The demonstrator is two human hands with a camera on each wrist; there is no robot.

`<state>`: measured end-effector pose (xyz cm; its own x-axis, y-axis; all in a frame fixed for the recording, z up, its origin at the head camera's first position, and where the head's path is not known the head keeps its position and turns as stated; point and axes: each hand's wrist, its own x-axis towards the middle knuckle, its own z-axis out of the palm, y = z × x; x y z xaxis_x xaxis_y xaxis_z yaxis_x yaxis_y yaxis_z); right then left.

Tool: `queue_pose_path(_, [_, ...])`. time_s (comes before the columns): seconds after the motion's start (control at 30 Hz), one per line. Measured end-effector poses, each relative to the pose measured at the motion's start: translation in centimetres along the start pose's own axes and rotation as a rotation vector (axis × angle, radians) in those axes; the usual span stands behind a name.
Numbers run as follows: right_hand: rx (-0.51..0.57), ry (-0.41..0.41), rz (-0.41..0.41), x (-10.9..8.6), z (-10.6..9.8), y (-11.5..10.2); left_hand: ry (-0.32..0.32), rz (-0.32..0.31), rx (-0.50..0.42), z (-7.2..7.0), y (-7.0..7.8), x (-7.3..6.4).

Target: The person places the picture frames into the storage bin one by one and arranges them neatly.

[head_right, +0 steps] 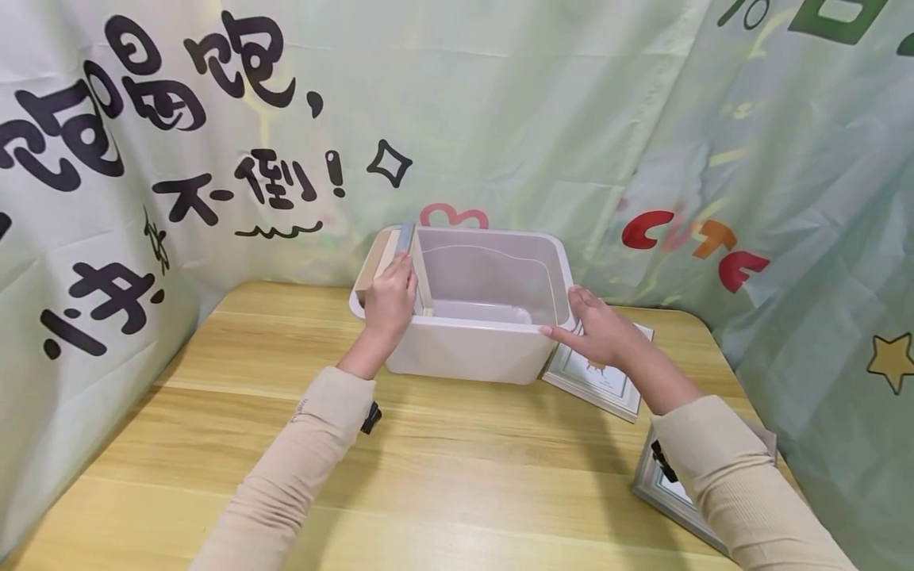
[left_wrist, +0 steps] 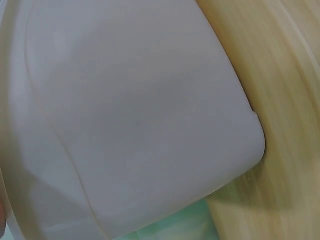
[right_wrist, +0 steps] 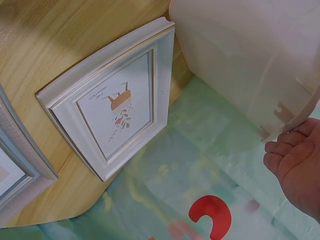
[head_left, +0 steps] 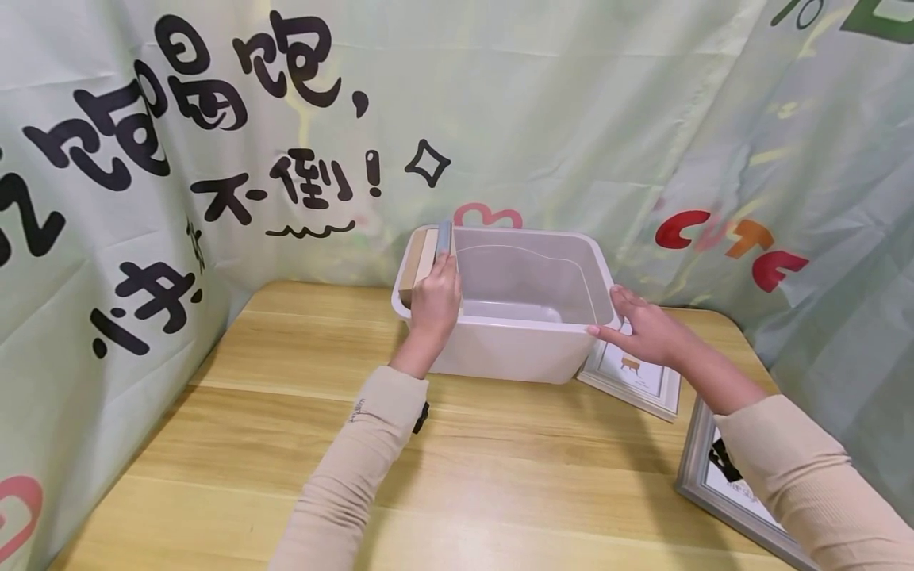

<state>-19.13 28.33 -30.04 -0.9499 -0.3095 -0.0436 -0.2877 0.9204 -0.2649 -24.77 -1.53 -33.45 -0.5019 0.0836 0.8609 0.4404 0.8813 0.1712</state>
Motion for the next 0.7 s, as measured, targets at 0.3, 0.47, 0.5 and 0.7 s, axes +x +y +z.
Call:
queue_pose_path(0.3, [-0.004, 0.001, 0.003, 0.0, 0.0, -0.2, -0.114, -0.038, 0.055, -0.4, 0.3, 0.1])
queue_pose_path(0.47, [-0.003, 0.003, 0.003, 0.0, -0.1, -0.2, -0.216, -0.034, 0.119, -1.0, 0.7, 0.2])
queue_pose_path(0.5, [-0.002, 0.005, 0.003, 0.0, -0.1, -0.2, -0.245, -0.028, 0.132, -1.2, 0.8, 0.2])
queue_pose_path(0.7, [-0.003, 0.007, 0.002, -0.2, 0.0, -0.3, -0.363, 0.019, 0.186, -2.1, 0.9, 0.3])
